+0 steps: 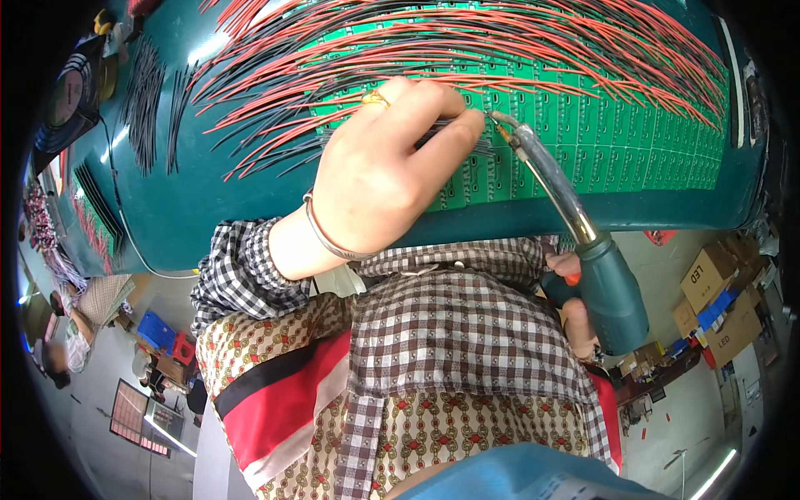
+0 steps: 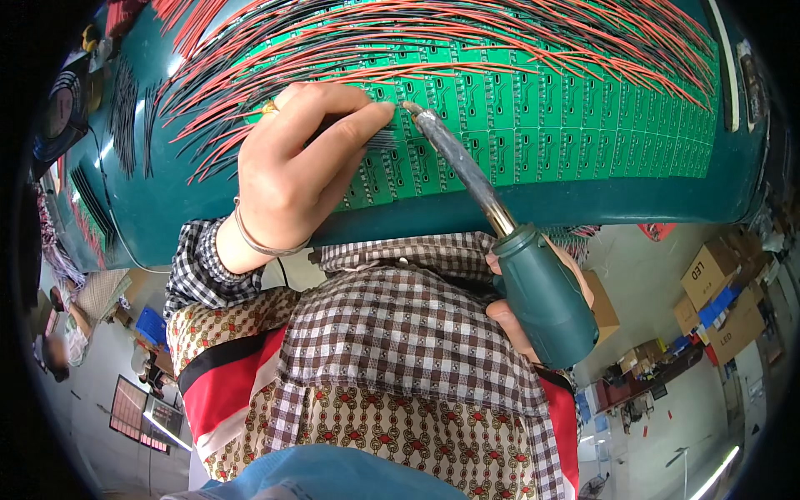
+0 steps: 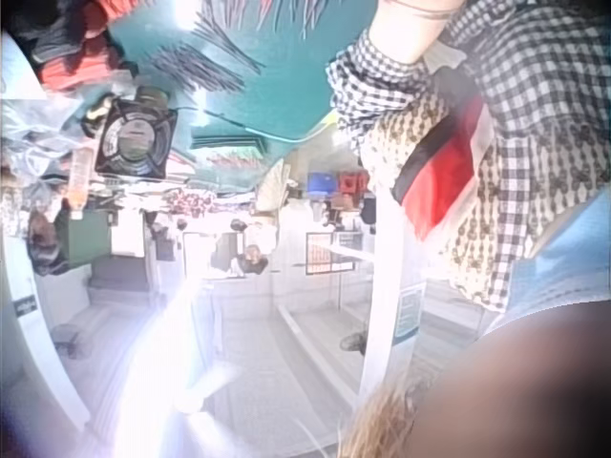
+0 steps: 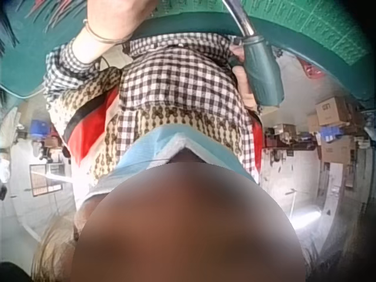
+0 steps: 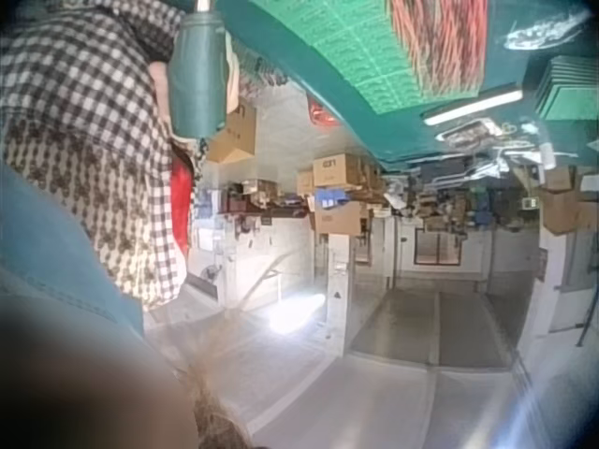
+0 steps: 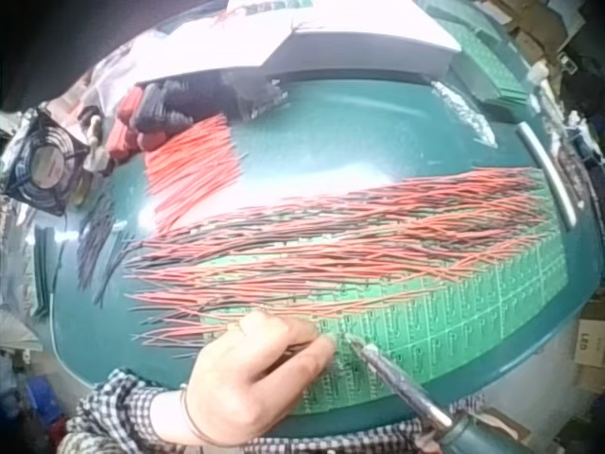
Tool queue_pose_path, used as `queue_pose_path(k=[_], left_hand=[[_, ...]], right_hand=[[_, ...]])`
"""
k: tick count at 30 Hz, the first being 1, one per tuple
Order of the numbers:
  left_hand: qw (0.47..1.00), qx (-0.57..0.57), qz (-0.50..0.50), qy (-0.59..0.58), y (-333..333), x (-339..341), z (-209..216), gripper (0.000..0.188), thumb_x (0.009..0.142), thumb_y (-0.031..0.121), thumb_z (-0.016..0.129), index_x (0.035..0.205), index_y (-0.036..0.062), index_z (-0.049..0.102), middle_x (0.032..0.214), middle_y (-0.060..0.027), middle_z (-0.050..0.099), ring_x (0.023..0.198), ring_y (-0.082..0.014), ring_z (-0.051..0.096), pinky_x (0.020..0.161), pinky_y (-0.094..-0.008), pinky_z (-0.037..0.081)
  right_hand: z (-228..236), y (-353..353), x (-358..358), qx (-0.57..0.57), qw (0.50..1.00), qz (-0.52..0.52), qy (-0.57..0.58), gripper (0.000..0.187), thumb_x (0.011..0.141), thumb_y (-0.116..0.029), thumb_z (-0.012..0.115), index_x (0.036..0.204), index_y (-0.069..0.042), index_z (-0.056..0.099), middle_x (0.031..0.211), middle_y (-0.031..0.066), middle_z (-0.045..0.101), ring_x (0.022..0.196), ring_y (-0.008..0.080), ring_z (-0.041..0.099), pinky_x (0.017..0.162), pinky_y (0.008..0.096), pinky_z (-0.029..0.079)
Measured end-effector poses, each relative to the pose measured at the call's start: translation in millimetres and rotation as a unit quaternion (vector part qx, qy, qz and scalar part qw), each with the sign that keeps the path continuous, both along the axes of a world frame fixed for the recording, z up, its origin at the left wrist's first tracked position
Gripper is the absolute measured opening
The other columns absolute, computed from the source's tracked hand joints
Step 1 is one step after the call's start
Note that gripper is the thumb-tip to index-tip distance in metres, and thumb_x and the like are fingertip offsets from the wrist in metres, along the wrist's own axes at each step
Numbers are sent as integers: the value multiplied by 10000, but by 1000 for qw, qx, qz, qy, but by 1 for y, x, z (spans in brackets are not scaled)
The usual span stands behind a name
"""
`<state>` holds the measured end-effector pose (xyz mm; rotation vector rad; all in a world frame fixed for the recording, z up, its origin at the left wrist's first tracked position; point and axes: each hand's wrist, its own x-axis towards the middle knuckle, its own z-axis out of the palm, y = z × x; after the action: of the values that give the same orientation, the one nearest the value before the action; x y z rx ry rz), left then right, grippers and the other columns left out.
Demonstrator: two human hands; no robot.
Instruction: Soldering pre-cut red and black wires onto a grid of small green circuit boards at a factory workbench.
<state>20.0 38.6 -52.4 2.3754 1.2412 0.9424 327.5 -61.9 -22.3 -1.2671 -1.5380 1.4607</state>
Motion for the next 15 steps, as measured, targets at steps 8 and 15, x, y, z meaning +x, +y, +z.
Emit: queue_pose_path(k=[8,15], left_hand=[[1000,1,1,-3,0,0,0,393,659,-79,744,1042,9,734,924,-83,668,785,-251,655,653,-345,515],[1000,0,1,-2,0,0,-1,391,661,-83,737,1042,7,732,933,-89,668,789,-253,657,659,-345,516]], right_hand=[[4,7,1,34,996,54,-69,500,838,-243,866,1208,37,680,1100,166,731,1000,284,721,914,400,556],[2,2,-8,-6,999,-41,25,461,843,-269,862,1147,36,697,1066,167,717,1001,286,716,902,404,567]])
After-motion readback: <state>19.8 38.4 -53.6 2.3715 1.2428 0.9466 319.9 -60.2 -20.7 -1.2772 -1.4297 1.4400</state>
